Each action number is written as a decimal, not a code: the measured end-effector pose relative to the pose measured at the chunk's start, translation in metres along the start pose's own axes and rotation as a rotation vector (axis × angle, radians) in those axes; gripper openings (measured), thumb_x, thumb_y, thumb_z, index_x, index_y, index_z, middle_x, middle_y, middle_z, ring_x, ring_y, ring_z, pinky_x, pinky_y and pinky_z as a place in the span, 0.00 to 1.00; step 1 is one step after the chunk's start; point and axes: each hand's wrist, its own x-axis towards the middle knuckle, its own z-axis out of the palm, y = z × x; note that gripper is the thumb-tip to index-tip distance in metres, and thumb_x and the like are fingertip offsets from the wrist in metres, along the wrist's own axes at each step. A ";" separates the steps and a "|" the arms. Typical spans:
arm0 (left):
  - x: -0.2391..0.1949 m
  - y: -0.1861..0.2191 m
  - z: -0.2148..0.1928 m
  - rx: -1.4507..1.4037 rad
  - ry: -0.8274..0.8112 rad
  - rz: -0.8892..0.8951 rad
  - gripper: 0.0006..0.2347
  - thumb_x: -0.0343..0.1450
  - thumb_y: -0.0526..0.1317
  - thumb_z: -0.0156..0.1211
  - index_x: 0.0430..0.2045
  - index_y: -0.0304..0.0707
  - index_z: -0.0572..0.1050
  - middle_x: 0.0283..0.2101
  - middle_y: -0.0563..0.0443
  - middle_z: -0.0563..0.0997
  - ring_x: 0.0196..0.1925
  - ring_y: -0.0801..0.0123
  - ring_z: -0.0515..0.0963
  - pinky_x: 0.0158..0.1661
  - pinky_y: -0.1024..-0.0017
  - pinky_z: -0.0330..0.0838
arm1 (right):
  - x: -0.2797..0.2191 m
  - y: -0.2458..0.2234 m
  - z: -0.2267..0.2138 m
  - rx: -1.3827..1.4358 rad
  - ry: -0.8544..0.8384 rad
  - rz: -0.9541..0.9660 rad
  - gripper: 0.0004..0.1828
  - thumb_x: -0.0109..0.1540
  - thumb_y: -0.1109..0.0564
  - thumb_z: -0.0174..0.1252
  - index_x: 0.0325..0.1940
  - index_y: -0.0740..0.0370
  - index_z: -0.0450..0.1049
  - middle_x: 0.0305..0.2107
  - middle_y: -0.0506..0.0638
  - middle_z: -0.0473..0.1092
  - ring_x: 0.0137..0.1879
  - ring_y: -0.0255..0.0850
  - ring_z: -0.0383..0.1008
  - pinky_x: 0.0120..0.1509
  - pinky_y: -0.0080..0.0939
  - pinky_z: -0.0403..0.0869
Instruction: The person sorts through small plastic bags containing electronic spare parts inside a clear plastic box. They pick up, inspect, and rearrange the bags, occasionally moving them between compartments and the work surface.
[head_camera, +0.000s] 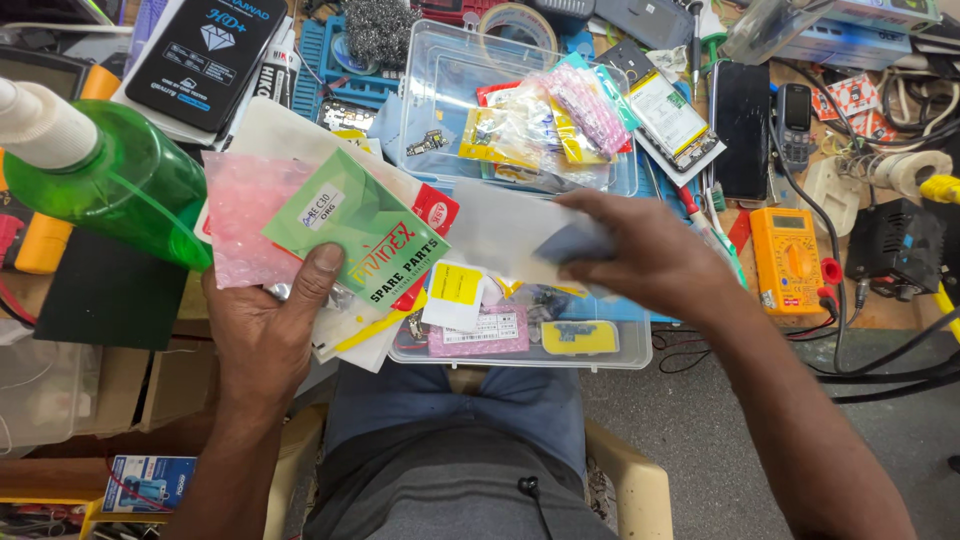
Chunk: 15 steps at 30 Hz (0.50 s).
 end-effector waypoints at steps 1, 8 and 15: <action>0.001 0.000 0.000 -0.011 0.002 0.001 0.16 0.76 0.35 0.65 0.57 0.27 0.71 0.53 0.45 0.81 0.53 0.71 0.80 0.56 0.70 0.75 | -0.001 0.005 -0.006 0.139 0.006 0.059 0.31 0.51 0.58 0.72 0.58 0.59 0.73 0.44 0.52 0.79 0.49 0.41 0.81 0.54 0.41 0.78; 0.006 0.004 0.007 -0.017 -0.005 -0.032 0.17 0.75 0.35 0.65 0.57 0.28 0.71 0.52 0.44 0.81 0.53 0.70 0.81 0.55 0.69 0.76 | -0.020 0.014 -0.028 0.564 0.284 0.085 0.16 0.55 0.65 0.71 0.46 0.65 0.77 0.35 0.47 0.78 0.38 0.29 0.78 0.42 0.33 0.78; 0.018 0.011 0.030 0.032 -0.095 -0.053 0.18 0.74 0.38 0.65 0.56 0.29 0.71 0.50 0.45 0.83 0.51 0.70 0.83 0.51 0.70 0.79 | -0.005 -0.022 0.002 0.838 0.304 -0.082 0.14 0.60 0.66 0.69 0.48 0.64 0.74 0.37 0.48 0.77 0.42 0.30 0.78 0.46 0.31 0.79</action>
